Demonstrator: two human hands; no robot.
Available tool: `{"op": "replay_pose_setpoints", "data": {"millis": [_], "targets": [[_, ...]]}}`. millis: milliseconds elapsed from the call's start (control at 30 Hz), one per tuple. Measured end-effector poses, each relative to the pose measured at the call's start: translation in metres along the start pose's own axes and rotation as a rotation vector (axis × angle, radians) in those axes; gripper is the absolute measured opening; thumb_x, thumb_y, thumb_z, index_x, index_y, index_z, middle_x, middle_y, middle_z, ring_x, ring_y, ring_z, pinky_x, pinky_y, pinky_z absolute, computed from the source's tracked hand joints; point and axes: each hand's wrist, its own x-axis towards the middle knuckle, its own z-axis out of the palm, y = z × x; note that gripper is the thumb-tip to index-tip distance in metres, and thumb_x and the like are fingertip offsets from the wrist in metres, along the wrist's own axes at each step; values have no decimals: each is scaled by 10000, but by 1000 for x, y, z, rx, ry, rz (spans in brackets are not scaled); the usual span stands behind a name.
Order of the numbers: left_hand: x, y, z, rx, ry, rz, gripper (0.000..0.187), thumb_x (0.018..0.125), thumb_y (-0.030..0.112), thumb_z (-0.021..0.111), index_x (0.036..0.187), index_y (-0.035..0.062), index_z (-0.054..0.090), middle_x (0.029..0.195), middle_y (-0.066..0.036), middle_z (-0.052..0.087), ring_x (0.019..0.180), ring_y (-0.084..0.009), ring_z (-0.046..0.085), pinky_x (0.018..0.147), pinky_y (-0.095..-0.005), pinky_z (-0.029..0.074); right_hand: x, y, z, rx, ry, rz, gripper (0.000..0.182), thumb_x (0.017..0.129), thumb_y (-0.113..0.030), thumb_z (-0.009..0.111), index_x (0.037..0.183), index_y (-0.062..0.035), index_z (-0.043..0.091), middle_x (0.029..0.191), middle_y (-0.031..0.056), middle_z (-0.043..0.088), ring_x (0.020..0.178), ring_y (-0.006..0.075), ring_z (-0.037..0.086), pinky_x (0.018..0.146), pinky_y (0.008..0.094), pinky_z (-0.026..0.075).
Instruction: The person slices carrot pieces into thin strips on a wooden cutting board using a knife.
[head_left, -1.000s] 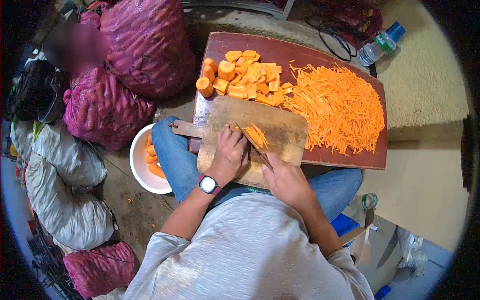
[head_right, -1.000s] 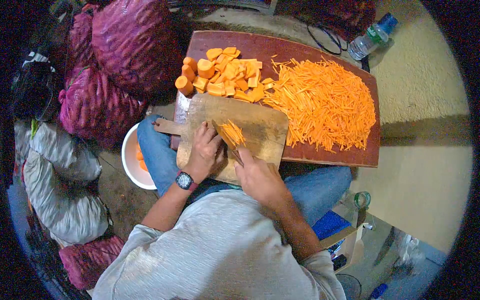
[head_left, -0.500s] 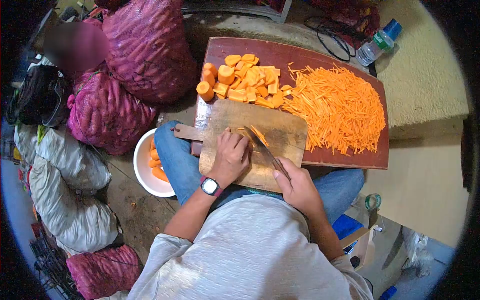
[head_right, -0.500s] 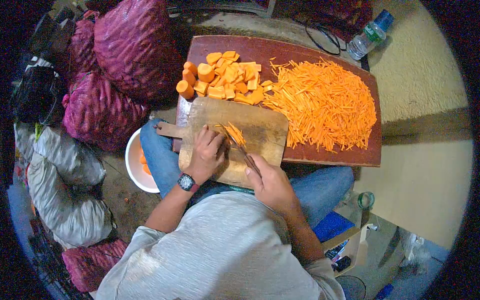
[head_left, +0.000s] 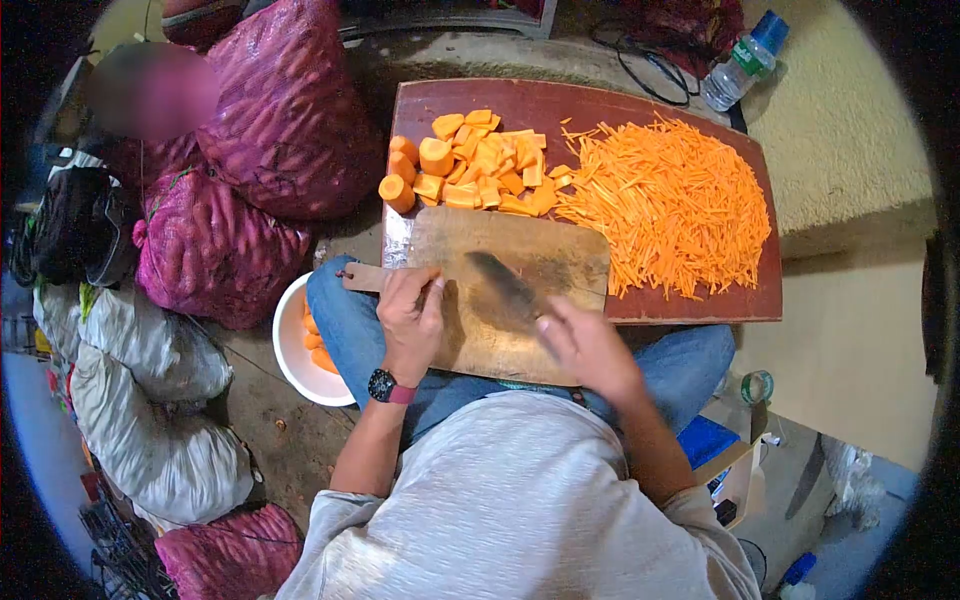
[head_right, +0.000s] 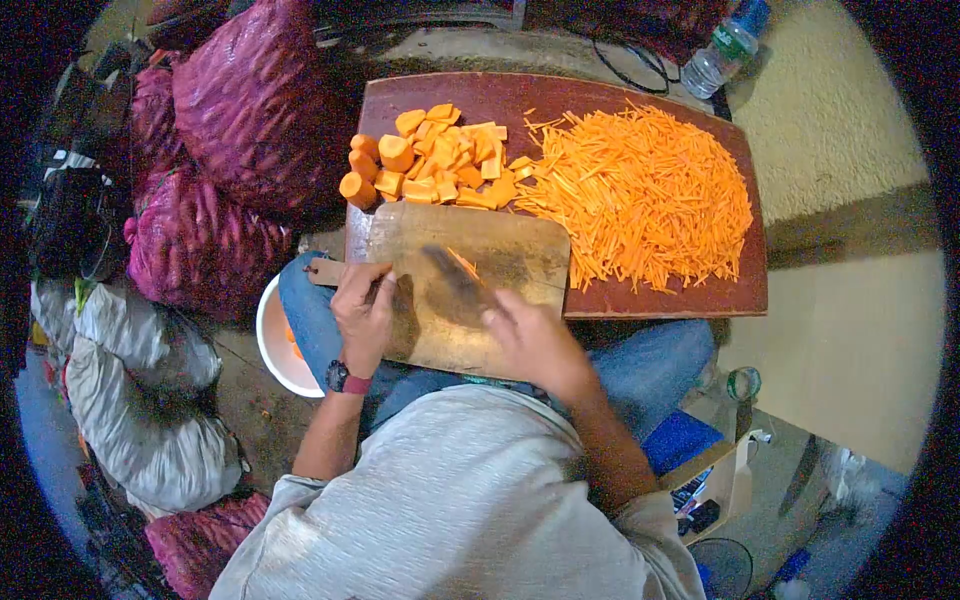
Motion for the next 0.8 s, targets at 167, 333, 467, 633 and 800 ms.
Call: {"op": "replay_pose_setpoints", "data": {"millis": [167,333,467,633,800], "targets": [[-9,3,3,130,-91,164,108,906,43,804,1008,31,773,957,-116,724,931,-325,658,901,-438,460,7,45,-76,9,410,13,340,1101,-215,607,1342,11,685,961,180,743,885,248,707,818,414,558],[-6,11,16,137,-183,240,134,883,39,813,1011,49,775,976,-104,725,939,-325,651,914,-444,439,-11,30,-113,-157,514,44,325,1075,-178,651,1335,16,688,931,180,739,819,262,707,769,401,561],[-1,18,33,79,-272,264,147,880,36,808,1023,52,774,945,-104,707,938,-323,649,897,-452,434,-15,45,-97,-311,661,-185,335,1034,-141,708,1332,12,693,1017,250,765,896,391,766,807,454,602],[22,47,55,91,-331,314,236,893,25,805,1126,35,773,1050,-136,724,1009,-360,653,912,-448,483,-33,30,-86,-614,541,-246,447,974,-145,778,1383,-7,659,1004,213,746,887,420,744,776,510,600],[55,72,101,16,-312,390,414,906,82,828,1306,49,728,1232,-186,677,1162,-383,634,1026,-469,494,-45,41,-80,-507,487,-370,457,999,-202,756,1397,-16,631,1010,223,754,895,428,742,744,526,591]]}}
